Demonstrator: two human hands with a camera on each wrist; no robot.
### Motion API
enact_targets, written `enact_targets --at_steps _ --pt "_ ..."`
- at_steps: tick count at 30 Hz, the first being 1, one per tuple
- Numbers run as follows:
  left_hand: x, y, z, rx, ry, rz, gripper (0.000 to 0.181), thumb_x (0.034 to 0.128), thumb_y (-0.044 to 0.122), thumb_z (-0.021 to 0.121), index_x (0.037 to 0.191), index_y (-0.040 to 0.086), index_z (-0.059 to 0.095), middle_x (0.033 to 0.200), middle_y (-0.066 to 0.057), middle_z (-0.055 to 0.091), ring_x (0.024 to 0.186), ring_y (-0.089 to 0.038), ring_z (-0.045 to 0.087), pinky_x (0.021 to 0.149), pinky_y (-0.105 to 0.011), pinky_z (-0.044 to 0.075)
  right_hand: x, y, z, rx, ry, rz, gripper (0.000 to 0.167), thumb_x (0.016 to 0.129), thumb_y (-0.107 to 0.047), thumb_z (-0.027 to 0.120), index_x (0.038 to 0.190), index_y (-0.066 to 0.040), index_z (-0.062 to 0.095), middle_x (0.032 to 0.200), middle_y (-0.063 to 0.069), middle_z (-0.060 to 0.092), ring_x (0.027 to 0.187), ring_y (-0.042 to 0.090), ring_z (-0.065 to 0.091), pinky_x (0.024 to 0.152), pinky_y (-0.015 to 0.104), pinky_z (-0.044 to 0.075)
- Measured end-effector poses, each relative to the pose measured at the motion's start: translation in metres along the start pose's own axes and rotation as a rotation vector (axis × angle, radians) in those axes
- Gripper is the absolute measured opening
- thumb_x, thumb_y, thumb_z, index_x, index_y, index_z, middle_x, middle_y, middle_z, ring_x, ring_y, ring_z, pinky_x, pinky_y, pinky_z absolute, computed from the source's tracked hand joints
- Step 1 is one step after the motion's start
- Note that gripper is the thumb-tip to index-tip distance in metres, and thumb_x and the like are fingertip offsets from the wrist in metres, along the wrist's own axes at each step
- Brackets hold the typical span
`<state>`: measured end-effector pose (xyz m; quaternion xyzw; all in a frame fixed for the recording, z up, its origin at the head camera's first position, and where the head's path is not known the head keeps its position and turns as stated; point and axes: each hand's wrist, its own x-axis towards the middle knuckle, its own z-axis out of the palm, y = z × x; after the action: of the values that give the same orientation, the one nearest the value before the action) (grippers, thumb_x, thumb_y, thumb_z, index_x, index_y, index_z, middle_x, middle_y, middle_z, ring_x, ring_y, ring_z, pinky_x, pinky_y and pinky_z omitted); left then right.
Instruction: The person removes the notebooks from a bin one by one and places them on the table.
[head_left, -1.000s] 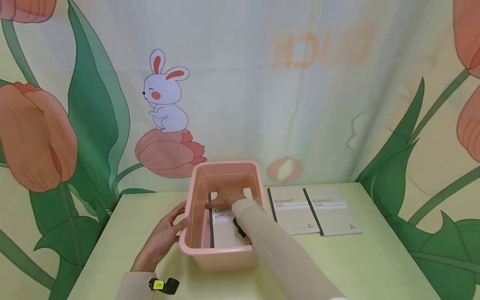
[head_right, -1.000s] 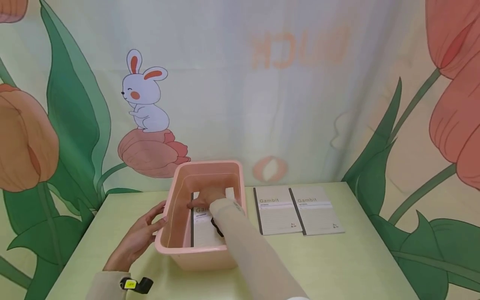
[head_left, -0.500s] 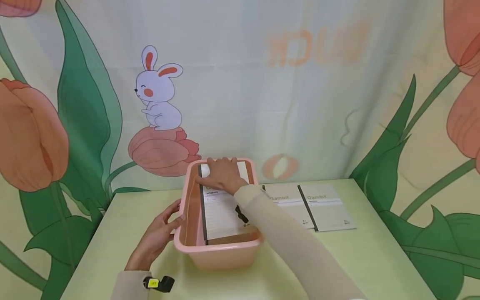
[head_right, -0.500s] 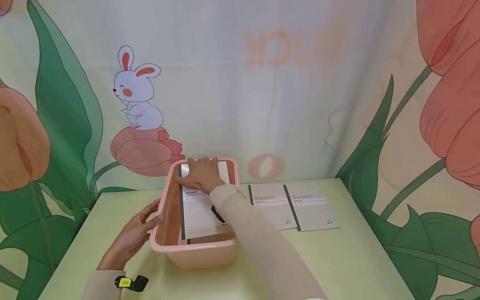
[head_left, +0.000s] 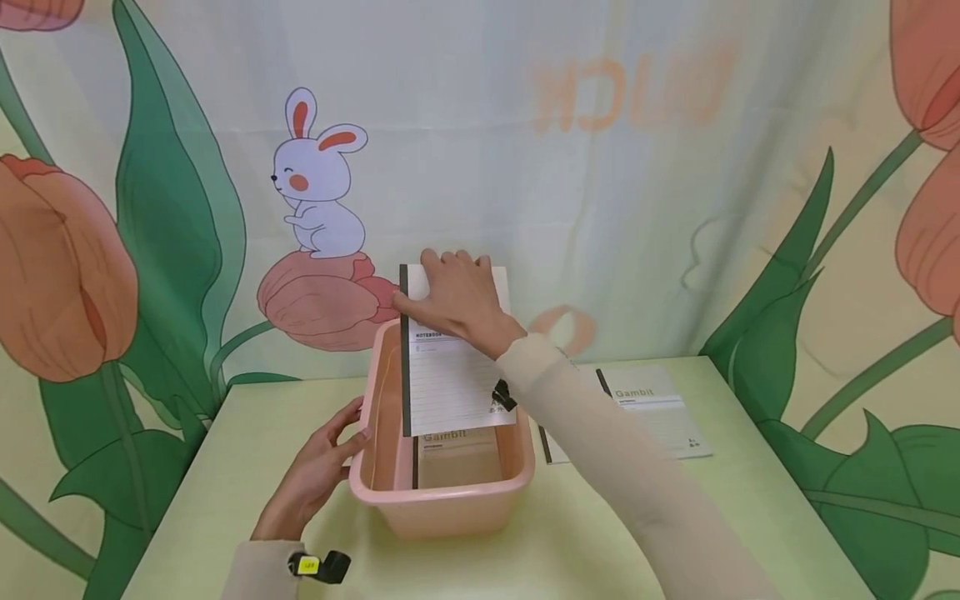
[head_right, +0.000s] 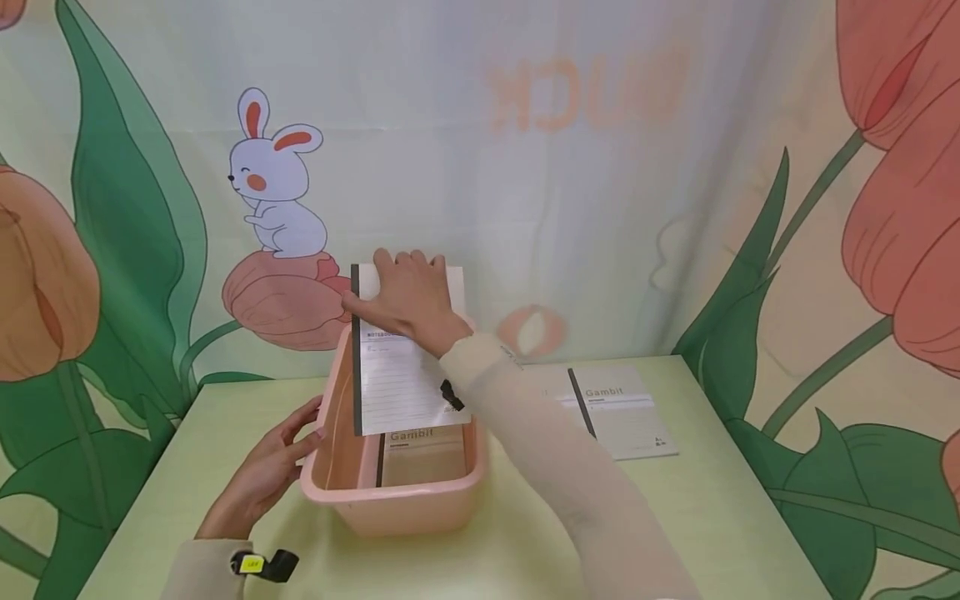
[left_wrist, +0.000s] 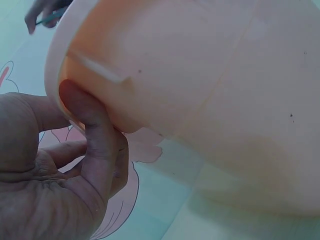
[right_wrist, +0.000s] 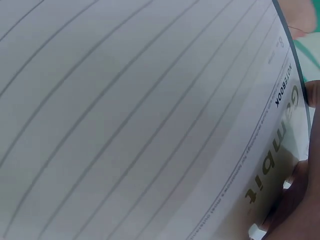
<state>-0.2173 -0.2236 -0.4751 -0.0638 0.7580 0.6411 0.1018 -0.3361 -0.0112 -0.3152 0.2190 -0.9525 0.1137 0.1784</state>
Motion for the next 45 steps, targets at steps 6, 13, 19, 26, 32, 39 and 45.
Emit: enact_targets --at_steps 6,13,19,26,32,39,45 --pt "-0.001 -0.002 -0.001 -0.007 -0.005 0.013 0.066 0.1000 0.027 0.057 0.157 0.028 0.024 0.157 -0.010 0.027 0.138 -0.036 0.040 0.100 -0.047 0.052 -0.012 0.018 -0.037 0.028 0.108 0.011 0.054 0.084 -0.070 0.045 0.099 -0.019 0.053 0.079 -0.004 0.052 0.079 0.017 0.048 0.073 0.039 0.033" --pt "0.000 -0.001 -0.001 -0.021 -0.016 0.021 0.066 0.0994 0.027 0.058 0.156 0.028 0.025 0.156 -0.010 0.029 0.136 -0.035 0.043 0.096 -0.043 0.054 -0.044 0.061 -0.067 0.041 0.215 0.011 0.052 0.085 -0.065 0.051 0.097 -0.015 0.054 0.080 -0.002 0.052 0.078 0.020 0.048 0.073 0.042 0.033" --pt "-0.001 0.001 0.000 -0.013 -0.009 0.035 0.067 0.0982 0.030 0.059 0.156 0.027 0.026 0.155 -0.010 0.030 0.133 -0.035 0.046 0.092 -0.041 0.055 -0.082 0.111 -0.063 0.021 0.222 0.064 0.046 0.084 -0.062 0.054 0.087 -0.016 0.050 0.075 0.001 0.050 0.073 0.022 0.045 0.072 0.041 0.030" --pt "-0.002 -0.001 0.001 -0.020 -0.014 0.027 0.066 0.0990 0.025 0.058 0.156 0.027 0.026 0.154 -0.010 0.031 0.132 -0.036 0.047 0.092 -0.041 0.056 -0.134 0.154 -0.037 -0.072 0.187 0.082 0.047 0.082 -0.060 0.058 0.085 -0.013 0.052 0.074 0.002 0.050 0.073 0.024 0.048 0.072 0.042 0.030" --pt "-0.003 -0.002 0.001 -0.014 -0.024 0.042 0.065 0.0995 0.026 0.058 0.156 0.027 0.026 0.154 -0.011 0.030 0.132 -0.036 0.047 0.092 -0.042 0.056 -0.172 0.174 0.001 -0.126 0.093 0.077 0.048 0.081 -0.061 0.059 0.086 -0.013 0.053 0.074 0.001 0.051 0.074 0.023 0.049 0.071 0.043 0.032" --pt "-0.006 0.000 0.000 -0.016 -0.033 0.049 0.063 0.1008 0.023 0.055 0.156 0.029 0.026 0.155 -0.010 0.030 0.132 -0.036 0.046 0.090 -0.041 0.056 -0.204 0.180 0.048 -0.143 -0.020 0.095 0.051 0.081 -0.063 0.060 0.092 -0.013 0.057 0.080 0.003 0.059 0.078 0.025 0.054 0.071 0.043 0.035" --pt "-0.007 -0.001 0.001 -0.019 -0.028 0.035 0.064 0.1005 0.025 0.056 0.157 0.029 0.024 0.156 -0.011 0.029 0.134 -0.036 0.044 0.094 -0.045 0.054 -0.222 0.183 0.086 -0.147 -0.120 0.103 0.054 0.081 -0.069 0.057 0.088 -0.016 0.053 0.078 0.000 0.056 0.079 0.022 0.053 0.072 0.043 0.036"
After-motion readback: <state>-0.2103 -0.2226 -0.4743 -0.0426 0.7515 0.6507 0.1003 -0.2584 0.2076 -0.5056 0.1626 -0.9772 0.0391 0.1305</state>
